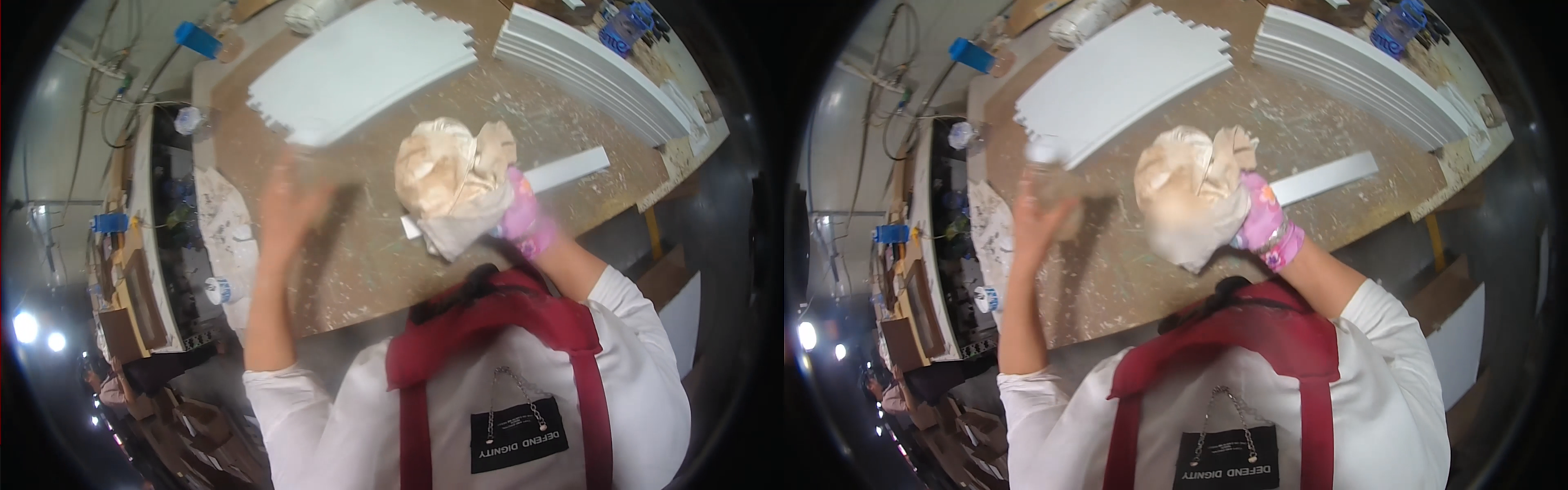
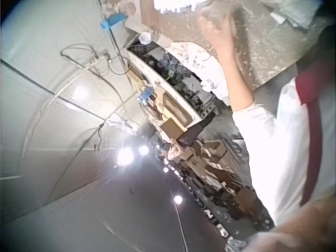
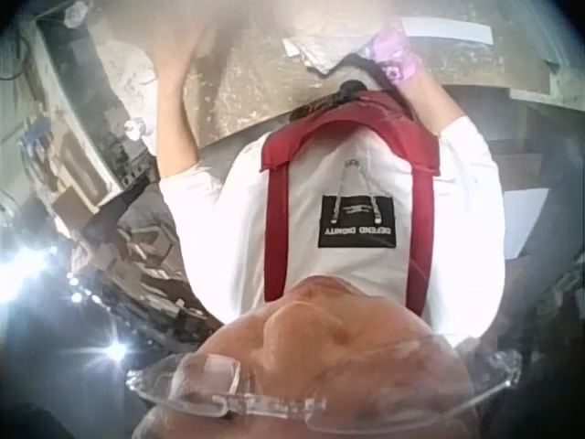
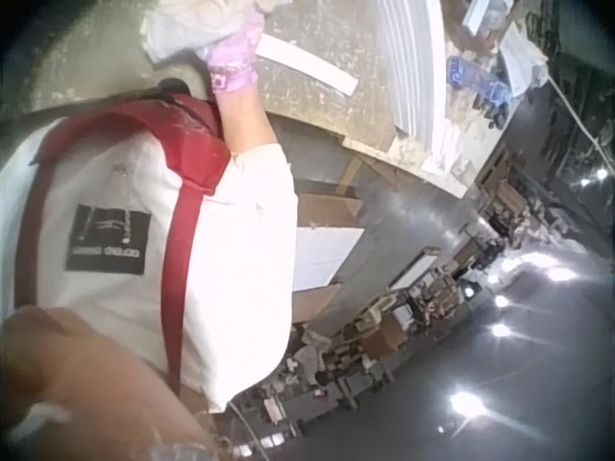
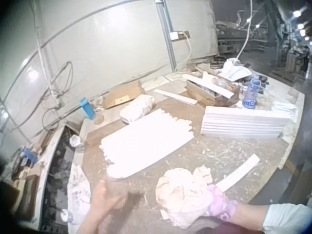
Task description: The person wipes white wooden strips and trim pieces with a cloth moistened from a clear bottle. They wipe the front, sides, and edges of each piece before stacking them on the workbench.
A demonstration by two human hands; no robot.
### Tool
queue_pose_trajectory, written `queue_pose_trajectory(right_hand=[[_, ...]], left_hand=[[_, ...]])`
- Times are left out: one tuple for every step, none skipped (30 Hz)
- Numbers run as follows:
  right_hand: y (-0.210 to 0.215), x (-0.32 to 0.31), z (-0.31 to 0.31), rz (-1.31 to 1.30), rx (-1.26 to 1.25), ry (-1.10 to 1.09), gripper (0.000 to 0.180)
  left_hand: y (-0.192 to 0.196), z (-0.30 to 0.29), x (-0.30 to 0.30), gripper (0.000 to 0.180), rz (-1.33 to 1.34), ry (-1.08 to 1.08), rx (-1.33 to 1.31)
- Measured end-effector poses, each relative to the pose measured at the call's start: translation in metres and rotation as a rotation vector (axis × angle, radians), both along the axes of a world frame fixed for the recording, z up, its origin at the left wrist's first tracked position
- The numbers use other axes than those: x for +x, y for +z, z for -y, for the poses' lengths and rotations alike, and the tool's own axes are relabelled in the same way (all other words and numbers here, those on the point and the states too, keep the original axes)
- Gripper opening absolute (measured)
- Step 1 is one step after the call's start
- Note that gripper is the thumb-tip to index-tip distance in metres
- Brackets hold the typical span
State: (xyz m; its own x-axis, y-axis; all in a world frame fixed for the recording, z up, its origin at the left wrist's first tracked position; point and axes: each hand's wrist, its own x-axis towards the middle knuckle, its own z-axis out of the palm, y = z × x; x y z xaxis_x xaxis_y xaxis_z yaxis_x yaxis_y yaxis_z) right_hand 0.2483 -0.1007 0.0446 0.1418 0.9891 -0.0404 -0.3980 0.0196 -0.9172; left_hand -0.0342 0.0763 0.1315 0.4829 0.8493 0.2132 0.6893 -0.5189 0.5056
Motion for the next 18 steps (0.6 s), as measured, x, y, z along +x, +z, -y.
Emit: queue_pose_trajectory(right_hand=[[-0.011, 0.014, 0.006, -0.507, 0.004, 0.058, 0.054], [-0.02, 0.028, 0.016, -1.009, 0.024, 0.093, 0.057], [-0.016, 0.036, 0.026, -0.921, 0.195, 0.033, 0.058], [-0.02, 0.051, 0.04, -0.889, 0.154, -0.024, 0.058], [-0.02, 0.064, 0.054, -0.825, 0.19, -0.038, 0.059], [-0.021, 0.075, 0.067, -0.766, 0.223, -0.045, 0.061], [-0.023, 0.087, 0.081, -0.7, 0.255, -0.07, 0.062], [-0.034, 0.109, 0.1, -0.739, 0.217, -0.078, 0.062], [-0.036, 0.121, 0.114, -0.613, 0.164, -0.154, 0.062], [-0.04, 0.133, 0.127, -0.49, 0.104, -0.218, 0.061], [-0.039, 0.137, 0.141, -0.2, 0.024, -0.347, 0.06], [-0.039, 0.142, 0.151, 0.085, -0.031, -0.422, 0.06], [-0.039, 0.148, 0.161, 0.367, -0.114, -0.5, 0.059], [-0.038, 0.155, 0.168, 0.644, -0.177, -0.527, 0.06], [-0.037, 0.16, 0.174, 0.711, -0.19, -0.544, 0.059], [-0.033, 0.165, 0.177, 0.779, -0.2, -0.556, 0.059], [-0.029, 0.169, 0.183, 0.639, -0.164, -0.581, 0.058], [-0.024, 0.172, 0.187, 0.499, -0.126, -0.603, 0.057]], left_hand=[[-0.009, -0.016, -0.021, 0.069, 0.083, 0.094, -0.074], [-0.006, -0.027, -0.027, 0.067, 0.19, 0.113, 0.014], [-0.003, -0.041, -0.045, 0.069, 0.154, 0.198, 0.049], [-0.011, -0.06, -0.067, 0.075, 0.187, 0.323, 0.171], [-0.011, -0.075, -0.079, 0.082, 0.235, 0.39, 0.231], [-0.021, -0.092, -0.097, 0.086, 0.211, 0.506, 0.314], [-0.027, -0.097, -0.092, 0.088, 0.293, 0.515, 0.269], [-0.031, -0.101, -0.088, 0.09, 0.372, 0.523, 0.229], [-0.033, -0.105, -0.085, 0.093, 0.454, 0.531, 0.187], [-0.048, -0.112, -0.095, 0.095, 0.466, 0.513, 0.185], [-0.061, -0.119, -0.108, 0.093, 0.501, 0.566, 0.156], [-0.072, -0.125, -0.119, 0.092, 0.537, 0.617, 0.128], [-0.078, -0.126, -0.123, 0.09, 0.572, 0.664, 0.098], [-0.072, -0.116, -0.115, 0.094, 0.627, 0.588, 0.092], [-0.076, -0.114, -0.122, 0.092, 0.552, 0.572, 0.136], [-0.08, -0.112, -0.139, 0.091, 0.48, 0.562, 0.181], [-0.077, -0.104, -0.134, 0.09, 0.411, 0.539, 0.221], [-0.078, -0.085, -0.13, 0.082, 0.39, 0.575, 0.293]])
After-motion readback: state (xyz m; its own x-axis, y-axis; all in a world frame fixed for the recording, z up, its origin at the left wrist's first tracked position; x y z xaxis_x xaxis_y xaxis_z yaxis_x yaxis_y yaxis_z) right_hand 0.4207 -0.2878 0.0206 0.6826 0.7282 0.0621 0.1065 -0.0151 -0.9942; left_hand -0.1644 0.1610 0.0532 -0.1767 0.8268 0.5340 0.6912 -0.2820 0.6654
